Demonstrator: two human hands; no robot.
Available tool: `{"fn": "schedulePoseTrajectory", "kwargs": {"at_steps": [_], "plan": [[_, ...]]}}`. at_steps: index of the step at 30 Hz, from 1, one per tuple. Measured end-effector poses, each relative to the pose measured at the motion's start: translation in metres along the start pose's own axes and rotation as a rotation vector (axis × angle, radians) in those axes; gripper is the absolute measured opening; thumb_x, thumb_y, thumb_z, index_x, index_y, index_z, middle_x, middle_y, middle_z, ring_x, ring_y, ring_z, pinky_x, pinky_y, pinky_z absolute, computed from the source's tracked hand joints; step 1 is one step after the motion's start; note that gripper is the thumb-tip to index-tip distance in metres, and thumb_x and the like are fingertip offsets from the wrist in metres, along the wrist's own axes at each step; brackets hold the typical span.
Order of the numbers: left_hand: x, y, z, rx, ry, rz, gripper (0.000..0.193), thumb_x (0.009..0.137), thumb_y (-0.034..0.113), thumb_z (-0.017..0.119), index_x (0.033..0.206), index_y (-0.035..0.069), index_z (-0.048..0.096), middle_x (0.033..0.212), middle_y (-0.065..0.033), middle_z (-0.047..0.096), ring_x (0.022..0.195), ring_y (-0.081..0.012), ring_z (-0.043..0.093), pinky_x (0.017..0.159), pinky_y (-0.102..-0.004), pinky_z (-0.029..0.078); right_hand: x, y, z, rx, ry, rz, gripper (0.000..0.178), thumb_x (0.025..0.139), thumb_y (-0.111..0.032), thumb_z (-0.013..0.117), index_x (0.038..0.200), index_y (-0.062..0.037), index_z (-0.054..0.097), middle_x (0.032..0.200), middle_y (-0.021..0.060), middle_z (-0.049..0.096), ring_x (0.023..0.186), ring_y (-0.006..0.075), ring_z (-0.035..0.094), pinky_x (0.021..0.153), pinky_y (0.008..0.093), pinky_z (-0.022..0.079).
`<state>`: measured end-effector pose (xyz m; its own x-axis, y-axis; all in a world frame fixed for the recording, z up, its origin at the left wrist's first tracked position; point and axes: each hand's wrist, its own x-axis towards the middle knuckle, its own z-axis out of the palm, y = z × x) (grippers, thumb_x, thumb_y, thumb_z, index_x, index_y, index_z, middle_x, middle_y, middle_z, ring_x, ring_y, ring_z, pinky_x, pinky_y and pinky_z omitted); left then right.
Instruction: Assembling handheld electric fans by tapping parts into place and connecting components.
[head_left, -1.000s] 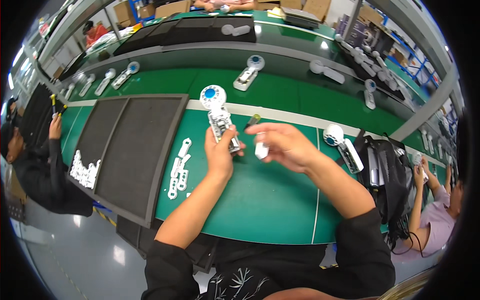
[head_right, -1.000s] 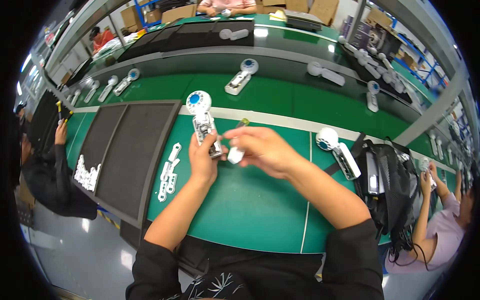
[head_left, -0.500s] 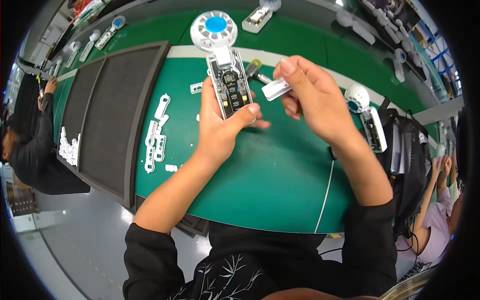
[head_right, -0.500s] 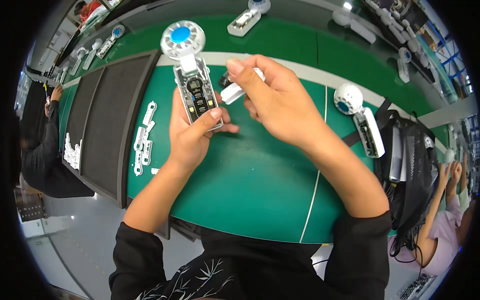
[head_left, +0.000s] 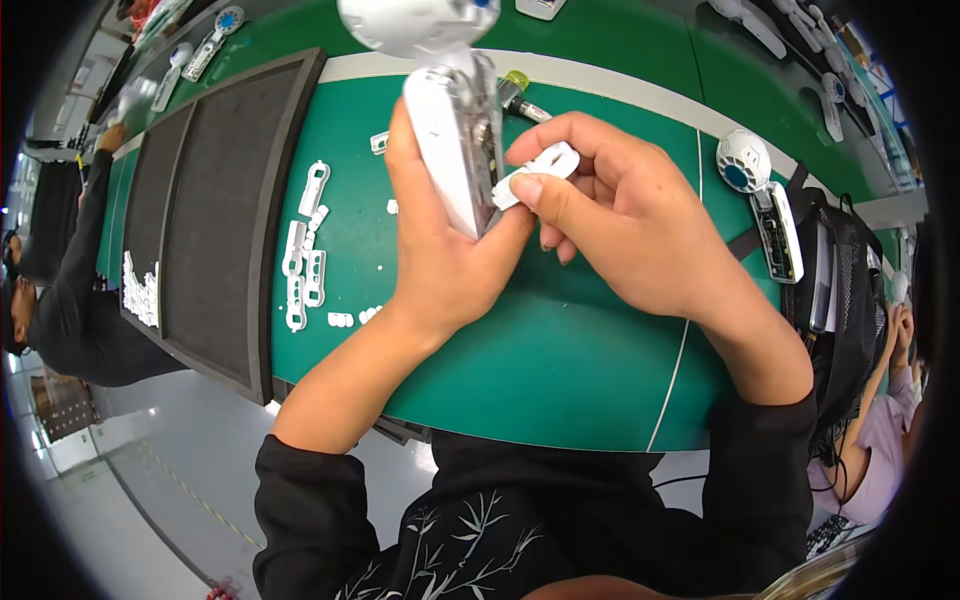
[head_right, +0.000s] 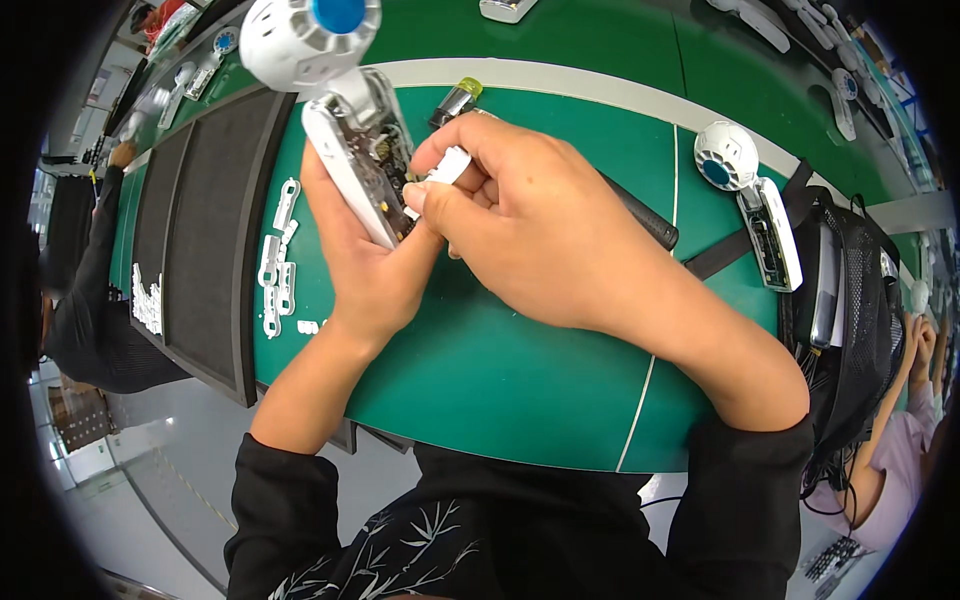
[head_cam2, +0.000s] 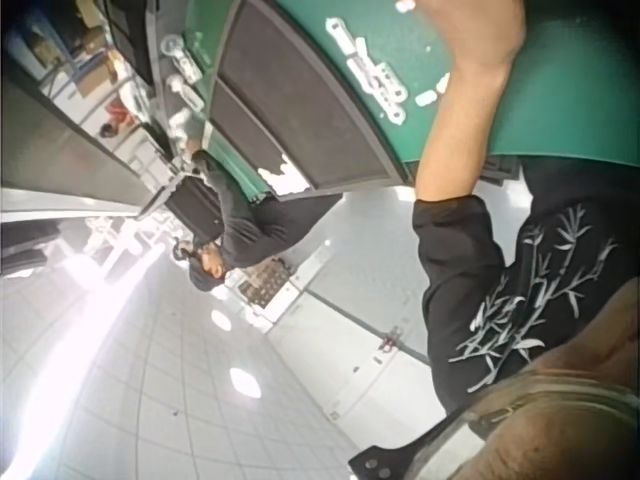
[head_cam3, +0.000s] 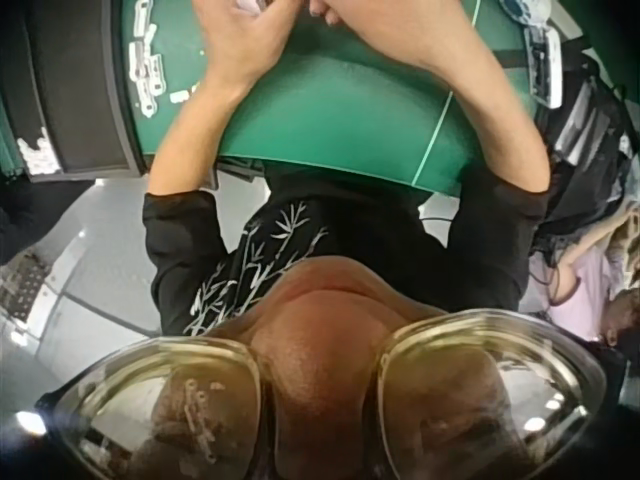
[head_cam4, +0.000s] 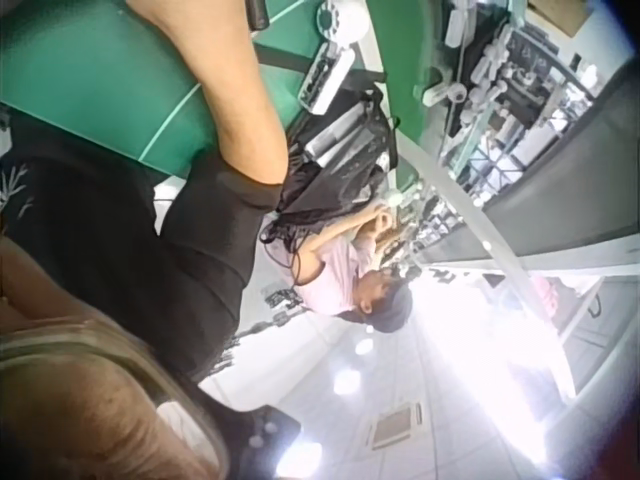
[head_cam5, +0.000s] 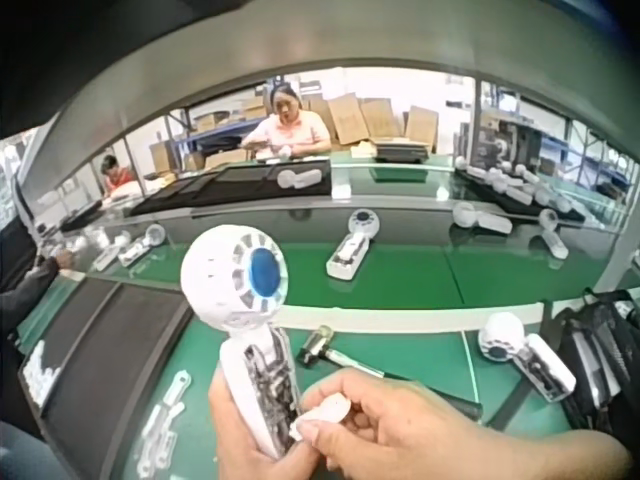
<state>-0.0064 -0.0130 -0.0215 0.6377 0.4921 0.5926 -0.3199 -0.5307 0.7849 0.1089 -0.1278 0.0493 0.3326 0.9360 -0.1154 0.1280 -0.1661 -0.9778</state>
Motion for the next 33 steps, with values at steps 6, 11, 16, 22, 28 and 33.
{"fn": "schedulePoseTrajectory", "kwargs": {"at_steps": [6, 11, 16, 22, 28, 33], "plan": [[-0.001, 0.002, 0.0, -0.019, -0.047, 0.057, 0.078, 0.081, -0.008, 0.058, 0.144, 0.0, 0.014, 0.123, -0.0173, 0.05, 0.093, -0.0198, 0.061, 0.072, -0.0304, 0.054, -0.001, 0.015, 0.012, 0.134, 0.142, -0.118, 0.024, 0.092, -0.009, 0.064, 0.11, 0.0025, 0.055, 0.08, 0.0033, 0.06, 0.067, 0.0069, 0.057, 0.059, 0.0209, 0.049], [-0.002, 0.007, 0.0, -0.068, -0.046, 0.014, 0.075, 0.082, -0.007, 0.058, 0.144, -0.001, 0.016, 0.119, -0.0165, 0.053, 0.09, -0.0179, 0.061, 0.068, -0.0288, 0.054, 0.003, 0.024, 0.012, 0.169, 0.128, -0.318, 0.024, 0.089, -0.001, 0.064, 0.11, 0.004, 0.056, 0.08, 0.0051, 0.061, 0.066, 0.008, 0.058, 0.058, 0.0214, 0.049], [0.0, 0.015, -0.008, -0.233, -0.044, -0.156, 0.061, 0.084, -0.003, 0.058, 0.135, 0.001, 0.026, 0.107, -0.0122, 0.053, 0.077, -0.0155, 0.059, 0.054, -0.0253, 0.052, 0.005, 0.03, 0.004, -0.571, 0.325, -0.81, 0.023, 0.085, 0.003, 0.065, 0.107, 0.0047, 0.059, 0.081, 0.0083, 0.062, 0.062, 0.0114, 0.059, 0.056, 0.0226, 0.048], [0.012, 0.012, -0.012, -0.498, 0.009, -0.37, 0.062, 0.083, -0.003, 0.059, 0.136, 0.0, 0.025, 0.1, -0.0109, 0.055, 0.069, -0.0142, 0.059, 0.046, -0.0265, 0.049, 0.019, 0.037, -0.014, -0.966, 0.395, -0.616, 0.025, 0.084, -0.013, 0.067, 0.104, 0.0012, 0.063, 0.083, 0.0129, 0.063, 0.069, 0.0244, 0.061, 0.063, 0.0335, 0.049], [0.027, 0.012, -0.02, -0.707, 0.072, -0.457, 0.054, 0.083, -0.001, 0.06, 0.129, 0.003, 0.031, 0.091, -0.0095, 0.054, 0.067, -0.015, 0.058, 0.042, -0.027, 0.047, 0.04, 0.062, -0.037, -1.05, 0.249, -0.162, 0.027, 0.088, -0.027, 0.064, 0.099, -0.0022, 0.06, 0.095, 0.0201, 0.06, 0.087, 0.0381, 0.059, 0.078, 0.047, 0.048], [0.02, 0.006, -0.024, -0.713, 0.123, -0.512, 0.046, 0.085, 0.004, 0.059, 0.123, 0.01, 0.035, 0.096, -0.0084, 0.052, 0.066, -0.0171, 0.058, 0.041, -0.027, 0.043, 0.031, 0.034, -0.03, -0.798, 0.313, -0.148, 0.026, 0.095, -0.028, 0.055, 0.091, -0.0014, 0.056, 0.073, 0.0179, 0.058, 0.07, 0.0379, 0.058, 0.063, 0.0469, 0.044]]}}
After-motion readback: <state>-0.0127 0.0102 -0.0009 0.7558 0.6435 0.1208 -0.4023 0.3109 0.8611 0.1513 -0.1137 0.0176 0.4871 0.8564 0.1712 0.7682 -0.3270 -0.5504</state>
